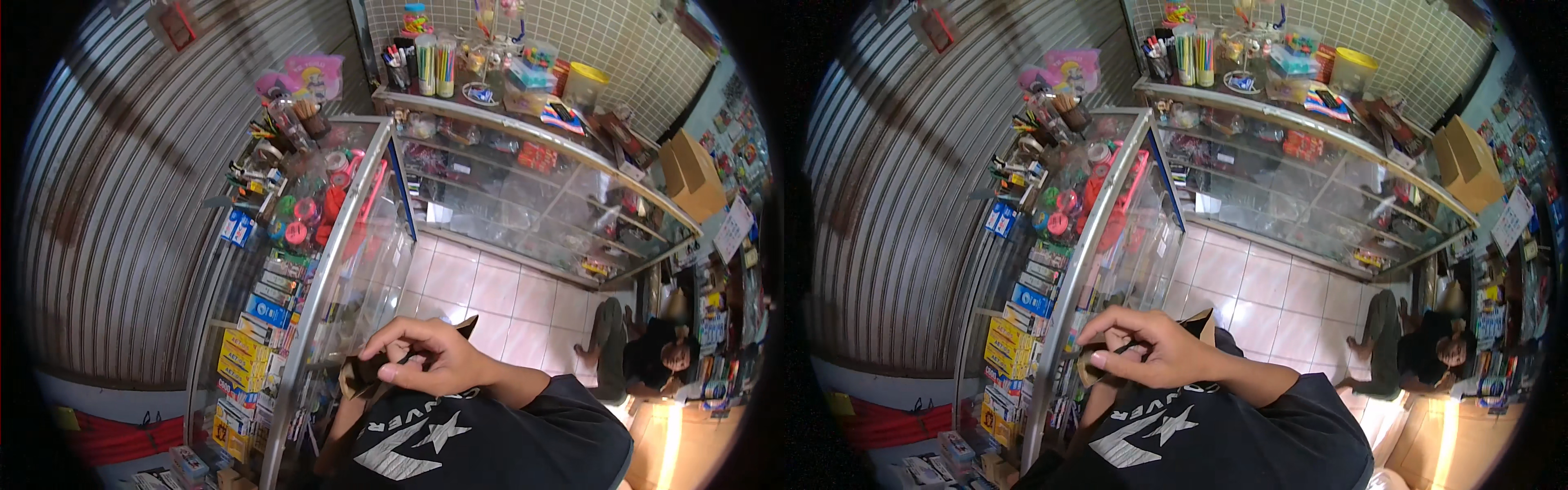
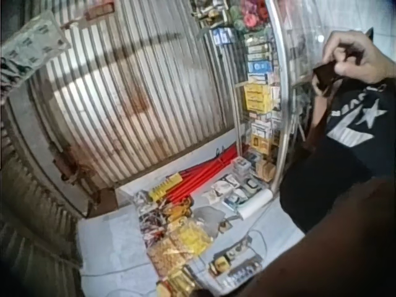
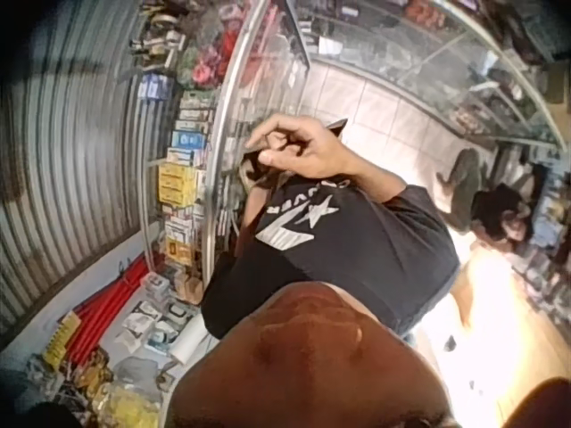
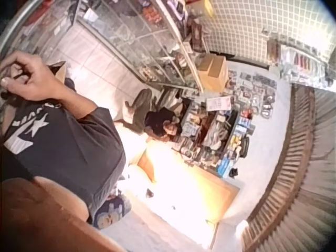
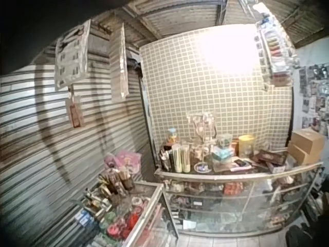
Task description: The person opens a small cardboard box and places a yellow item inside. They then wrap the item in bubble wrap and place it back into the box. The person repeats this process with a second item, wrapping it in bubble wrap and placing it into the box.
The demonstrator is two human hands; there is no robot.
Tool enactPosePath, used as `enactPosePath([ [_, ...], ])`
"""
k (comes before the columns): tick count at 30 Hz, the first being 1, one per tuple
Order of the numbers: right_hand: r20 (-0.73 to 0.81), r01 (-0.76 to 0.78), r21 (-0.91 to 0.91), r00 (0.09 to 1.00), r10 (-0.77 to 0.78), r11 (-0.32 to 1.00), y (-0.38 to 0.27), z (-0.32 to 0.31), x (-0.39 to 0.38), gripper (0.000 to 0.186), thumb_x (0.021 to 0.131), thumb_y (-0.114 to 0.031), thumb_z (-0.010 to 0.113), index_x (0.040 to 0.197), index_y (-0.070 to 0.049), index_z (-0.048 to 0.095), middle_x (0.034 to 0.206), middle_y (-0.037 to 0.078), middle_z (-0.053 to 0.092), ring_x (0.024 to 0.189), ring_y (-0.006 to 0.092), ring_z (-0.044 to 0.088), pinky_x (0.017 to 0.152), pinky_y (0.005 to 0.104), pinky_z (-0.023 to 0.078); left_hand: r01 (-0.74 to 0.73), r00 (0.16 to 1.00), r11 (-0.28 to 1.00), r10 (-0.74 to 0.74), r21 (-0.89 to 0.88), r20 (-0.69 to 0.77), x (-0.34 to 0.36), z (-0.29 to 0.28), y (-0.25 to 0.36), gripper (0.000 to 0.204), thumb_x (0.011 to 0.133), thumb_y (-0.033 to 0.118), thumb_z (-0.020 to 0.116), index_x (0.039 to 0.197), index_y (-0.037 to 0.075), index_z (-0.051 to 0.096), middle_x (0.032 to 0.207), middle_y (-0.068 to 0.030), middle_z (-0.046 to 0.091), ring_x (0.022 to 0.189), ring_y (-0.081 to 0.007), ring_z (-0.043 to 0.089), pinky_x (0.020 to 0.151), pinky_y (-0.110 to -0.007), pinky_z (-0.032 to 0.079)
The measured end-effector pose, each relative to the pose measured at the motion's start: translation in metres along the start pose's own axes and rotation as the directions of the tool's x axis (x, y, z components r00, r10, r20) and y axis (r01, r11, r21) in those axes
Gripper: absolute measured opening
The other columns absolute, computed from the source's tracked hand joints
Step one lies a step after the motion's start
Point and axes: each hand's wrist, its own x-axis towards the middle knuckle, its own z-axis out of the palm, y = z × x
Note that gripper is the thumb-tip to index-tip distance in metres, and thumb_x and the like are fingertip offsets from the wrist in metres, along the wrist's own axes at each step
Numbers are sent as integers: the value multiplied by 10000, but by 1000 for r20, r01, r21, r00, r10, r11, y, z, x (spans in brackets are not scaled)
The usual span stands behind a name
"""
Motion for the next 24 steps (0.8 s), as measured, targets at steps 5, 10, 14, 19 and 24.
enactPosePath([
  [5,72,57,57,996,-61,997,-7,-58,13,297,953,9,736,1245,11,683,986,18,698,646,5,421,557,199,323,78,990,996,-81,-32,-114,25,22,-2,842,795,312,877,1423,-27,431,1364,-213,538,1319,-352,505,1100,-473,430],
  [10,99,154,23,983,-155,988,-7,-109,32,269,946,-3,745,1209,23,696,892,16,678,602,12,440,552,198,339,138,969,986,-153,-89,-192,59,48,-3,858,789,295,883,1432,-28,416,1370,-216,527,1327,-358,496,1101,-477,430],
  [14,138,99,-1,986,-98,995,-13,-143,43,256,1012,-101,701,1247,-12,650,842,1,736,623,7,559,531,190,367,157,961,982,-177,-107,-212,79,57,2,872,784,282,887,1439,-29,403,1376,-219,518,1333,-364,489,1103,-480,430],
  [19,100,131,-83,987,-123,988,-11,-175,63,278,991,-93,725,1252,-17,663,753,-24,637,596,13,486,532,208,355,154,970,983,-170,-101,-175,121,59,4,889,778,265,893,1447,-31,388,1383,-222,506,1341,-370,481,1105,-484,430],
  [24,-31,119,-256,991,-131,959,-23,-198,91,265,975,-89,742,1230,-34,697,709,-35,572,598,13,483,536,212,362,62,992,993,-72,-96,-104,192,53,16,907,772,248,898,1456,-32,373,1389,-226,495,1349,-377,472,1107,-488,430],
])
